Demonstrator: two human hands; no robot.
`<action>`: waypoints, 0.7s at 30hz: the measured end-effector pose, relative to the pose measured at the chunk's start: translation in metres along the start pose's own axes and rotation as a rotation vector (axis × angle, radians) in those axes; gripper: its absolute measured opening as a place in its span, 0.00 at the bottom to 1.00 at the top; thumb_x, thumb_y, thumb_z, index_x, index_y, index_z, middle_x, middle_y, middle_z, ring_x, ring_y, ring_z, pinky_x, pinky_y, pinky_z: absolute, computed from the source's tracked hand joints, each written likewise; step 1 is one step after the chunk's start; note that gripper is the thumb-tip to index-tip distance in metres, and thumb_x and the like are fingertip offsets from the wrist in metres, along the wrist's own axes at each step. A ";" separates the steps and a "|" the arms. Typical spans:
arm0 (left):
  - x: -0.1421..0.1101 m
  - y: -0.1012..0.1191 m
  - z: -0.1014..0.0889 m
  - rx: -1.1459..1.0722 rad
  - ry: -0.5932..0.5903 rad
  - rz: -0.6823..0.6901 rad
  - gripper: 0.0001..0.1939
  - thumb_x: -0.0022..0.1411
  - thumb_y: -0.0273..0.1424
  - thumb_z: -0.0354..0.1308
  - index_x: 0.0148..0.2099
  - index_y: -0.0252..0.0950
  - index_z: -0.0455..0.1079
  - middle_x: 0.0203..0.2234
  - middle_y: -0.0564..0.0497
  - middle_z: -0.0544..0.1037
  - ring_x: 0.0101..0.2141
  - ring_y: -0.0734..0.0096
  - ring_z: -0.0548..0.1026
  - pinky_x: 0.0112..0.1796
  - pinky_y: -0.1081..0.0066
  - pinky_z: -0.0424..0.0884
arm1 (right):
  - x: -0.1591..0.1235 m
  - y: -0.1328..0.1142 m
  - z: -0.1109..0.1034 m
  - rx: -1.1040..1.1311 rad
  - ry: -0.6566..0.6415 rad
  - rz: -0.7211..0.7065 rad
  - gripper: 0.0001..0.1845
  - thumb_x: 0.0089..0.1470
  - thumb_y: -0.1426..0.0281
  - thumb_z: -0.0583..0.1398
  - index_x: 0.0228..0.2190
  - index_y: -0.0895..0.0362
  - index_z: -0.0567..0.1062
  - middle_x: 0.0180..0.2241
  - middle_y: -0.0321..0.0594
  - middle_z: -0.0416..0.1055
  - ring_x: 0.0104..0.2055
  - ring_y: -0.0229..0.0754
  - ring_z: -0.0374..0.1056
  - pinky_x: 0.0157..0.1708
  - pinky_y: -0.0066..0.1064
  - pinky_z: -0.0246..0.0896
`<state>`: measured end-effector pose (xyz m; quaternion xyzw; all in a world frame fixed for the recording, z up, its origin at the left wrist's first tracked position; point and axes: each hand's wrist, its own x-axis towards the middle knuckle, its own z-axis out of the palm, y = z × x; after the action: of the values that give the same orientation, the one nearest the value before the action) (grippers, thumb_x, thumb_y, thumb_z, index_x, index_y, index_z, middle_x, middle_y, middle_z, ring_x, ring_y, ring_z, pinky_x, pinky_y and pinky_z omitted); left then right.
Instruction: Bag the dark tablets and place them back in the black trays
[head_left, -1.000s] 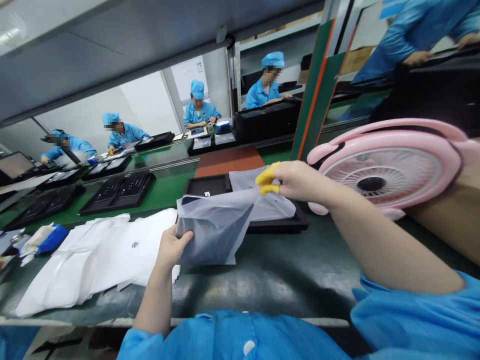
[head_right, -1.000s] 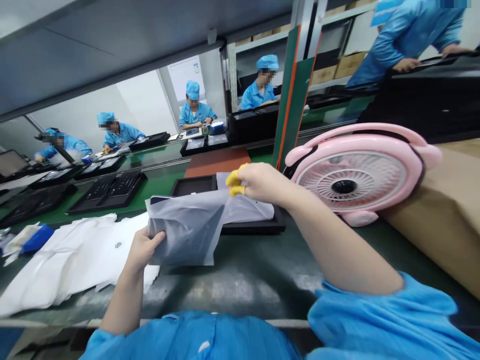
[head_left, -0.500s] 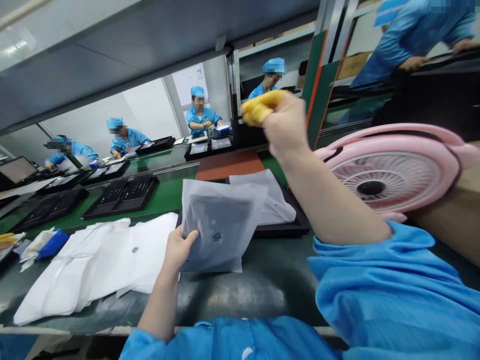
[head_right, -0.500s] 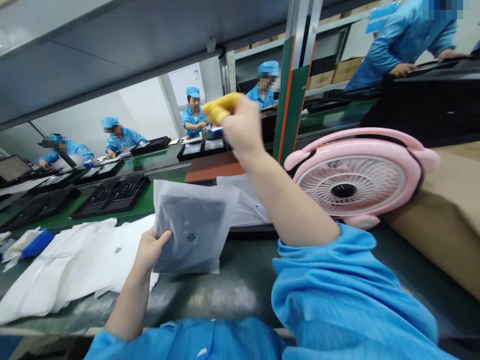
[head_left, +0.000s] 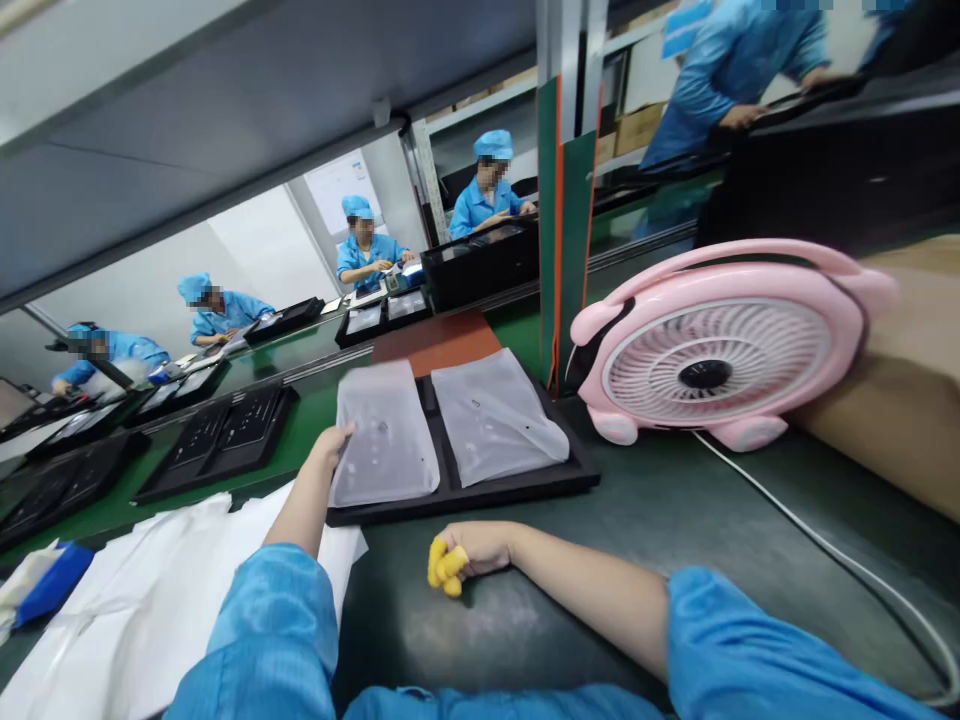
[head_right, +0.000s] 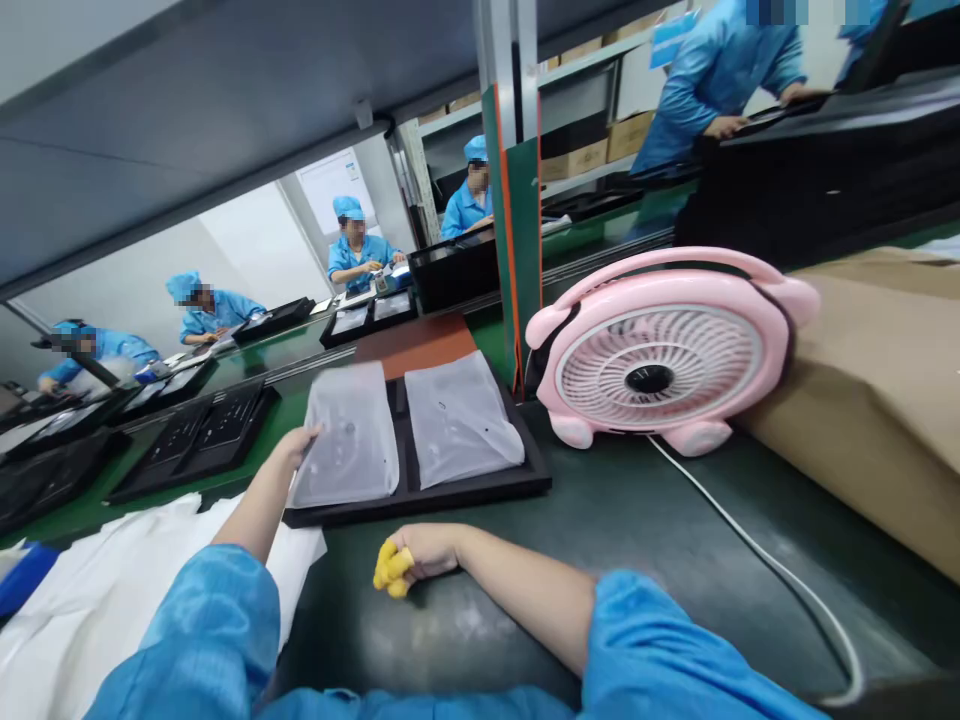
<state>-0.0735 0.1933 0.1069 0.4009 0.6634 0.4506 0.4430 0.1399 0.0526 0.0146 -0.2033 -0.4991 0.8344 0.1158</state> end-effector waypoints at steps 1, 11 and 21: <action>0.004 -0.004 0.006 0.047 0.007 0.002 0.08 0.42 0.23 0.64 0.27 0.29 0.68 0.20 0.43 0.74 0.31 0.52 0.76 0.32 0.56 0.72 | 0.001 -0.001 -0.006 0.026 -0.005 -0.010 0.19 0.25 0.65 0.69 0.22 0.63 0.73 0.21 0.32 0.70 0.20 0.28 0.64 0.26 0.22 0.61; -0.055 -0.035 0.014 0.790 0.242 0.881 0.18 0.55 0.30 0.52 0.49 0.32 0.62 0.46 0.39 0.67 0.50 0.57 0.64 0.51 0.56 0.59 | 0.001 -0.005 -0.014 0.085 0.026 -0.039 0.18 0.26 0.66 0.69 0.23 0.63 0.73 0.22 0.33 0.71 0.23 0.29 0.66 0.29 0.23 0.62; -0.098 -0.086 0.047 1.419 -0.111 1.075 0.07 0.59 0.32 0.50 0.33 0.35 0.67 0.29 0.47 0.70 0.33 0.64 0.68 0.34 0.66 0.66 | -0.002 -0.008 -0.013 -0.659 0.416 -0.418 0.06 0.41 0.70 0.60 0.22 0.61 0.75 0.24 0.38 0.71 0.29 0.36 0.67 0.35 0.31 0.62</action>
<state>-0.0127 0.0901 0.0375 0.8590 0.4859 0.0606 -0.1493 0.1474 0.0663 0.0167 -0.2877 -0.7349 0.5306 0.3092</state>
